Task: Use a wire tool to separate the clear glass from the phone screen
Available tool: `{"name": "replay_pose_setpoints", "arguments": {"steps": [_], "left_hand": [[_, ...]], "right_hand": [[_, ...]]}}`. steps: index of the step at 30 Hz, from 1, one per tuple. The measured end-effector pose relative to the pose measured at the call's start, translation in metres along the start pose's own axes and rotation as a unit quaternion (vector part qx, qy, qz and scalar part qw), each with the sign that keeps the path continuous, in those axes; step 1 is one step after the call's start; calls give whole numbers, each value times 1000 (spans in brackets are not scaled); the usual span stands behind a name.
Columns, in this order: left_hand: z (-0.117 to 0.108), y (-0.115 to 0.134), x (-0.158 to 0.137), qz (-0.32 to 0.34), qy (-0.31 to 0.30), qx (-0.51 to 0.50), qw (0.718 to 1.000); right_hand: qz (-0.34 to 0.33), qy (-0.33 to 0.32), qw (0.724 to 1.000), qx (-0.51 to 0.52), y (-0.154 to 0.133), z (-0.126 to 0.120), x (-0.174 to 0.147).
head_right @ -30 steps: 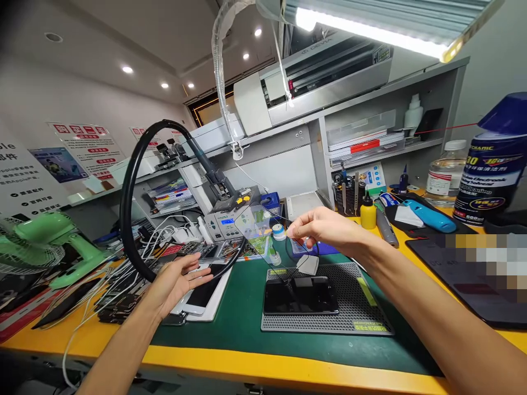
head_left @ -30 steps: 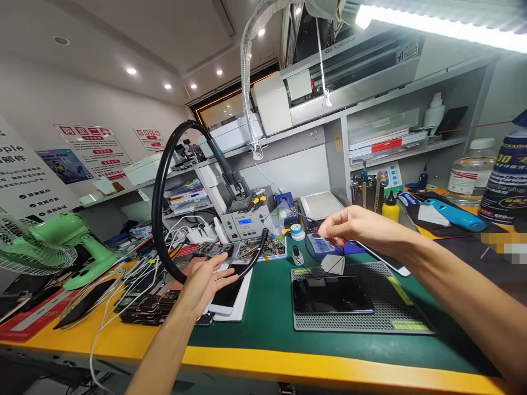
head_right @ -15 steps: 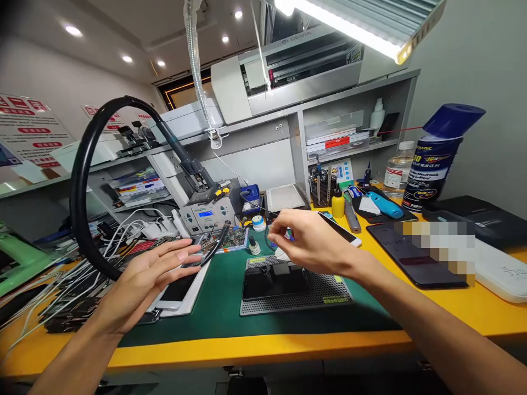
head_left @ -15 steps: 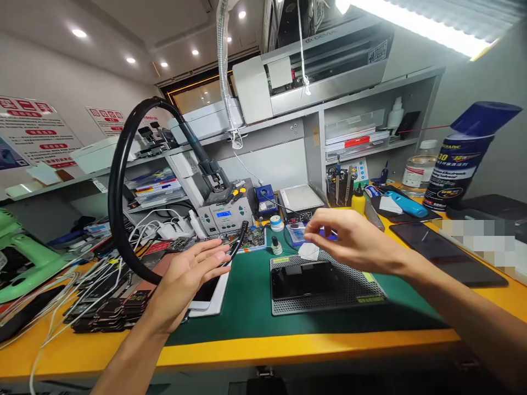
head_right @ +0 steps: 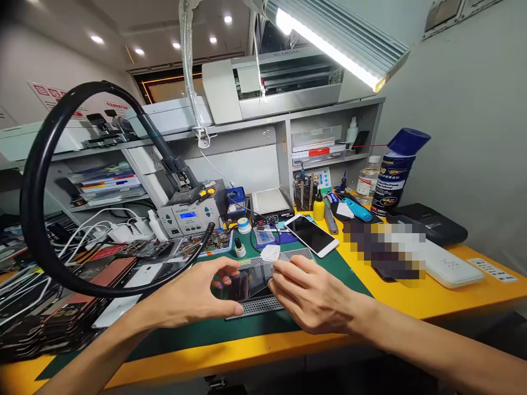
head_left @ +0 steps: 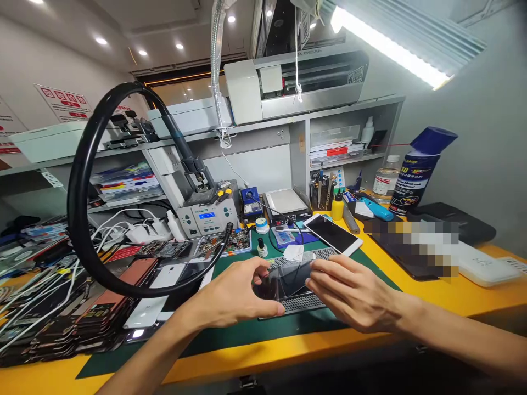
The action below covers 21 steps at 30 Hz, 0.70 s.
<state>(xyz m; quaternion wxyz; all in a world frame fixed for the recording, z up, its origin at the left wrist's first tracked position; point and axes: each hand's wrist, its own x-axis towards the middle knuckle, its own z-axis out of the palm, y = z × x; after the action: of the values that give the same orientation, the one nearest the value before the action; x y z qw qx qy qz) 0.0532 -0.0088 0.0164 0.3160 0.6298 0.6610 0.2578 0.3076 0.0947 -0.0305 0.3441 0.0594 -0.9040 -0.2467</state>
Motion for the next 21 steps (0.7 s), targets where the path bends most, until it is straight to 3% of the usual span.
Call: {"name": "replay_pose_setpoints", "arguments": {"steps": [4, 7, 10, 14, 17, 21], "left_hand": [[5, -7, 8, 31, 1, 32, 999], [6, -20, 16, 54, 22, 49, 997], [8, -33, 25, 70, 17, 60, 996], [12, -42, 34, 88, -11, 71, 994], [14, -44, 37, 98, -21, 81, 992], [14, -49, 37, 103, -29, 84, 991]], "right_hand": [[25, -19, 999, 11, -5, 4, -7], [124, 0, 990, 71, 1, 3, -10], [295, 64, 939, 163, 20, 3, -9], [431, 74, 879, 192, 50, 18, 0], [498, 62, 834, 229, 61, 35, 4], [534, 50, 800, 270, 62, 51, 2]]}}
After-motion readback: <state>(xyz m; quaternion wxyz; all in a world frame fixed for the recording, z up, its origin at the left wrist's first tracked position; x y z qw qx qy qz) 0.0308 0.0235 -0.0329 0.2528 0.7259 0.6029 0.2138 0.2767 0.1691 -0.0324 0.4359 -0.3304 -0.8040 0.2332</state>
